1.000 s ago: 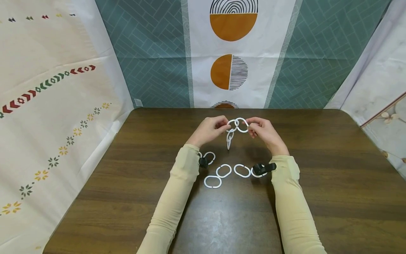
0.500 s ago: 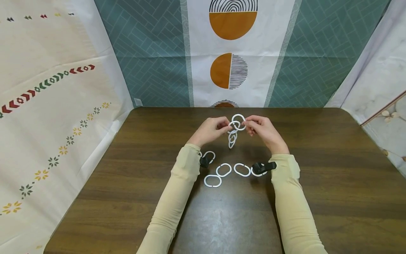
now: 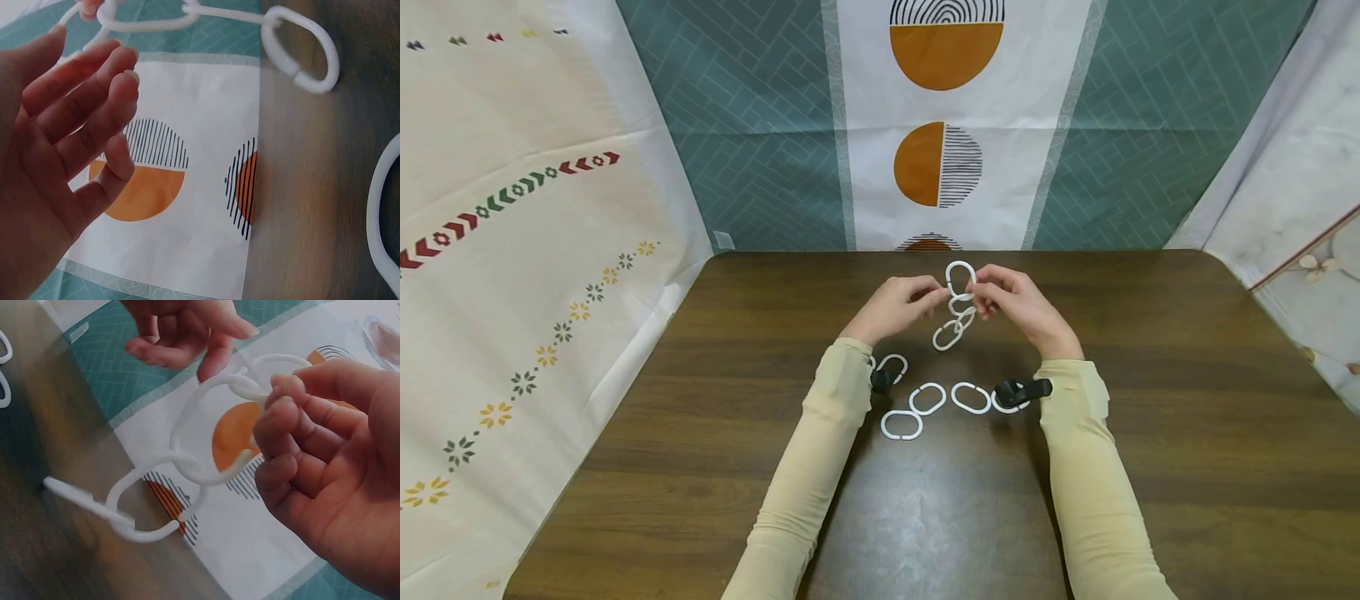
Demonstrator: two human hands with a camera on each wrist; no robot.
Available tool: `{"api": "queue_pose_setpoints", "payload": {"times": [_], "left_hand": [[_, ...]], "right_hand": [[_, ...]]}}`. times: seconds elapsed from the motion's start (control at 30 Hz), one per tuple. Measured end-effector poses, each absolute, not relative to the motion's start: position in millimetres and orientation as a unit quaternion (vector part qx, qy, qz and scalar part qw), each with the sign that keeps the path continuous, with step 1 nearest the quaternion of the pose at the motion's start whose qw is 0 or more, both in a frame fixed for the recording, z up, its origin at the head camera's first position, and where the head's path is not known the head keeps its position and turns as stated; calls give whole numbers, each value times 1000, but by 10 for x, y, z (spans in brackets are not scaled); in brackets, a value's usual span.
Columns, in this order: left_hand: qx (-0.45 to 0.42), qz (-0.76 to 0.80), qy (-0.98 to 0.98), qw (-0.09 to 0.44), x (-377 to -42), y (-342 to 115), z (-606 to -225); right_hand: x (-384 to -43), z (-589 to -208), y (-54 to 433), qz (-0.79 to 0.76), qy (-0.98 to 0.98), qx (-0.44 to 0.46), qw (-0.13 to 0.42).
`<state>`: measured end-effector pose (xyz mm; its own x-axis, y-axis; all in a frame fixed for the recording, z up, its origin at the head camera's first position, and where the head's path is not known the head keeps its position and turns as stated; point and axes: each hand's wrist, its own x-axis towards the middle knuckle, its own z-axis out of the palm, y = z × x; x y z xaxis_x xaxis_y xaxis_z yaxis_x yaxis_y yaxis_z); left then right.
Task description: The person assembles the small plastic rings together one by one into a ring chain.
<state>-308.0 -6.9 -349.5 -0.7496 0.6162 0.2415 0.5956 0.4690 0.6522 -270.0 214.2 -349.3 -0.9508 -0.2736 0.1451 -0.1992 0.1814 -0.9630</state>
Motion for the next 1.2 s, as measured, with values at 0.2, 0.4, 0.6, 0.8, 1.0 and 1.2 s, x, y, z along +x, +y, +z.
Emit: {"api": "queue_pose_setpoints", "payload": {"times": [0.2,0.4,0.6,0.8,1.0,1.2], "left_hand": [[345,375,861,11,-3098,-83,-3504],[332,397,856,-1,-3107,-129,-3487],[328,405,853,-7,-3120,-165,-3477],[324,410,853,-21,-3143,-220,-3484],[315,407,857,-30,-3166,-268,-3509],[322,408,854,-42,-3160,-279,-3483]], "right_hand": [[-2750,-3569,2074,-607,768,-193,59],[-2781,-3599,1965,-585,786,-186,73],[-2764,-3595,1911,-541,816,-187,78],[-2743,-3575,1822,-424,881,-195,77],[-2683,-3582,1620,-318,893,-286,141],[-2651,-3638,1425,-196,912,-303,193]]}}
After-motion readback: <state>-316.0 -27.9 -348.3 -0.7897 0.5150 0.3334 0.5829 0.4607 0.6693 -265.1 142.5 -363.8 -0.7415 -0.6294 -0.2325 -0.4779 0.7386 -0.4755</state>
